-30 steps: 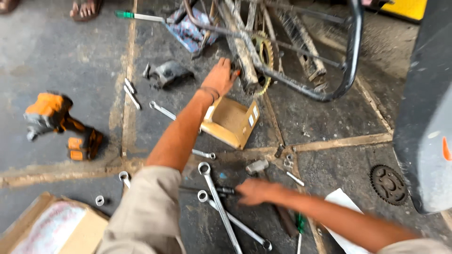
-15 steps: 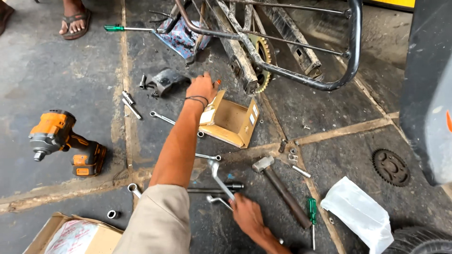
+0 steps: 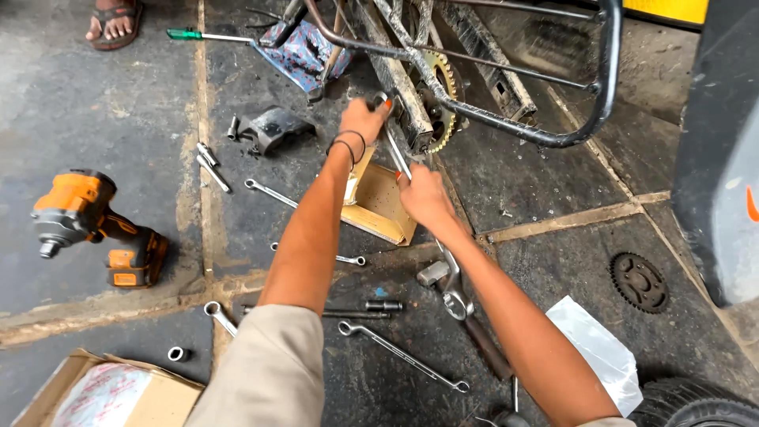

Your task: The person replaces the chain sprocket on a motorcycle. They use a cordless impact wrench and wrenches to loosen fasteners, fit a new gold sprocket onto the rear wheel hub, and tighten bolts by hand and with wrenches while working on the ground beside the bike.

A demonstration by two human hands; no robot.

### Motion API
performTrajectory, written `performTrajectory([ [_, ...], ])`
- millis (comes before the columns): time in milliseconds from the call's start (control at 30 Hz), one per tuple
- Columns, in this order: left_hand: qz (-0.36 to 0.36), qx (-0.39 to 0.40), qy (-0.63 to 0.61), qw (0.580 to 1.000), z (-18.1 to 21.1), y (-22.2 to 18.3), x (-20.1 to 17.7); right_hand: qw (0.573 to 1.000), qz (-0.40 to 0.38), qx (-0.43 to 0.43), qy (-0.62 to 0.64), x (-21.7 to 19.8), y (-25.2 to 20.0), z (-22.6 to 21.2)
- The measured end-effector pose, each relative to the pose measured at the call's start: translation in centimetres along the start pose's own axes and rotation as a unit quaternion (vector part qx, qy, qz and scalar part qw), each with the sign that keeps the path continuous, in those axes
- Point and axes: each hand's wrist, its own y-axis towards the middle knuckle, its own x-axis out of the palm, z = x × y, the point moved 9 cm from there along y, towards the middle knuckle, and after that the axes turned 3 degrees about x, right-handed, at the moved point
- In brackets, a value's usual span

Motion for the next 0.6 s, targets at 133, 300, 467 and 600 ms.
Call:
performTrajectory([
  [133, -0.051, -0.015, -0.138, 0.989, 3.7, -2.4, -2.9, 0.989, -0.079, 0.085, 0.093, -1.2, -1.6, -0.4],
  [300, -0.117, -0.063, -0.104, 0.986, 3.2, -3.0, -0.9, 0.977, -0.114, 0.098, 0.151, -0.6, -2.6, 1.3],
  [467, 0.018, -0.019, -0.023, 0.999, 2.5, -1.4, -0.7, 0.897, -0.145, 0.144, 0.393, 1.4, -4.5, 1.1],
  [600, -0.027, 0.028, -0.135, 0.990, 3.5, -2.5, -1.0, 0.958, -0.155, 0.165, 0.177, 8.8, -4.8, 4.8],
])
